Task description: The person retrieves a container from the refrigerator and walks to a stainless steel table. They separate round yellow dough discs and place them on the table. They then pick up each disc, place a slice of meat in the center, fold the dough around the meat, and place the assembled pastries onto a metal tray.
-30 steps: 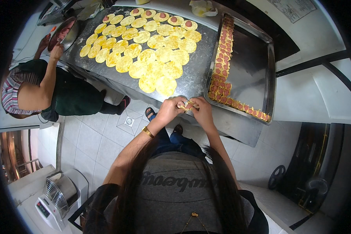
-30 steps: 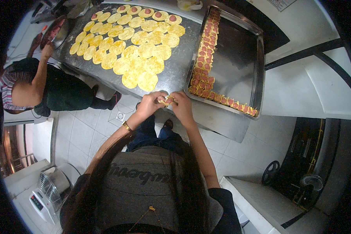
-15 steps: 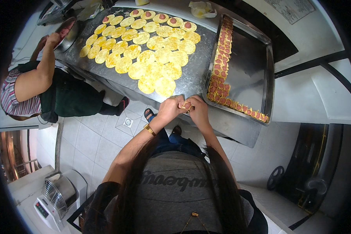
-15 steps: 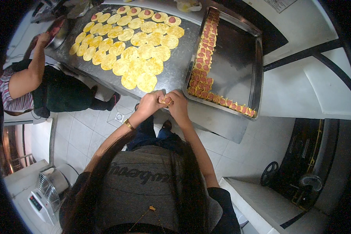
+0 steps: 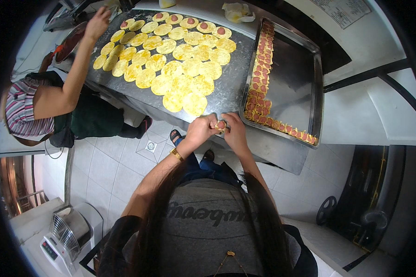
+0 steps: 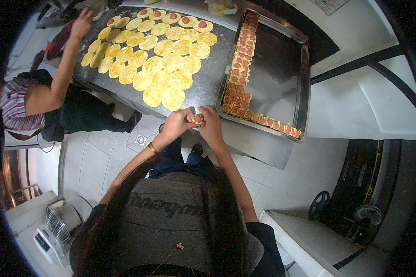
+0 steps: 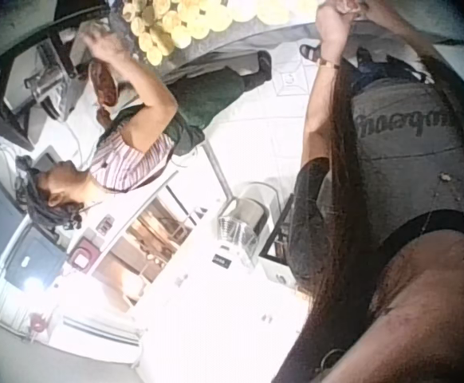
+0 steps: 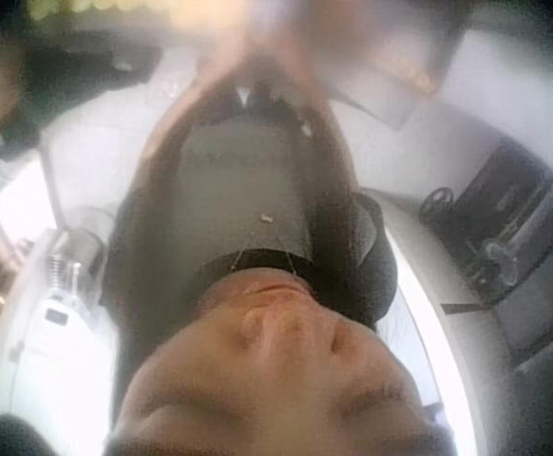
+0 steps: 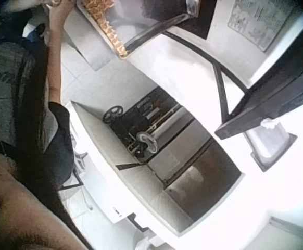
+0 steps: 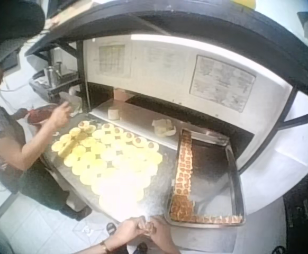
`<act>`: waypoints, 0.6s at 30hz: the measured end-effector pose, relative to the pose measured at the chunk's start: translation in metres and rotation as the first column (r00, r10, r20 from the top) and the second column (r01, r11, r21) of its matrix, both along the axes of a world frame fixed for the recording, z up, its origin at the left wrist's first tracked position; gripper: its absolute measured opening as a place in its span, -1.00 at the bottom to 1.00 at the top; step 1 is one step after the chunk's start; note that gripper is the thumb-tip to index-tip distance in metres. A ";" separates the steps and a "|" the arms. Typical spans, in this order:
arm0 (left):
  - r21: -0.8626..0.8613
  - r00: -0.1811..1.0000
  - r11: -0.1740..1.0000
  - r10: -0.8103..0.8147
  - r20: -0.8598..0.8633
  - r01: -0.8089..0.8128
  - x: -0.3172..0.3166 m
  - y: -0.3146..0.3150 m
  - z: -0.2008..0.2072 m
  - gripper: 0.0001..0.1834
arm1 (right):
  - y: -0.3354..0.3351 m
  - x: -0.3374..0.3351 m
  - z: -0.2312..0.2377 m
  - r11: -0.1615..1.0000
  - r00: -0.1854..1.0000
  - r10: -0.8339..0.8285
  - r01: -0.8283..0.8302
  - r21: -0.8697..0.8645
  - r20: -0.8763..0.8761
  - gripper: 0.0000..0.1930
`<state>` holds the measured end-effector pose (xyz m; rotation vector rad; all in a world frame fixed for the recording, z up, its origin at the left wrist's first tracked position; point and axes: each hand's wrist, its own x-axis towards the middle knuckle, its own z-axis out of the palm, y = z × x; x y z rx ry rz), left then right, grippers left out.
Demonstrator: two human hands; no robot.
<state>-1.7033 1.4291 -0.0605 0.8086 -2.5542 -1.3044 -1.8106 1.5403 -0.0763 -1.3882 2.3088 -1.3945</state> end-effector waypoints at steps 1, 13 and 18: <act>-0.020 0.999 1.000 -0.002 -0.033 0.001 0.001 0.001 -0.001 -0.70 | 0.002 0.003 0.002 0.999 0.999 -0.035 0.035 0.010 -0.006 -0.65; 0.058 0.979 0.998 -0.007 -0.204 0.019 0.003 -0.009 -0.022 -0.76 | -0.003 0.011 0.005 0.997 0.998 -0.063 0.064 0.041 -0.027 -0.68; 0.062 0.962 0.998 0.000 -0.274 0.018 0.004 -0.003 -0.018 -0.77 | 0.000 0.013 0.001 0.992 0.998 -0.061 0.057 0.115 0.034 -0.67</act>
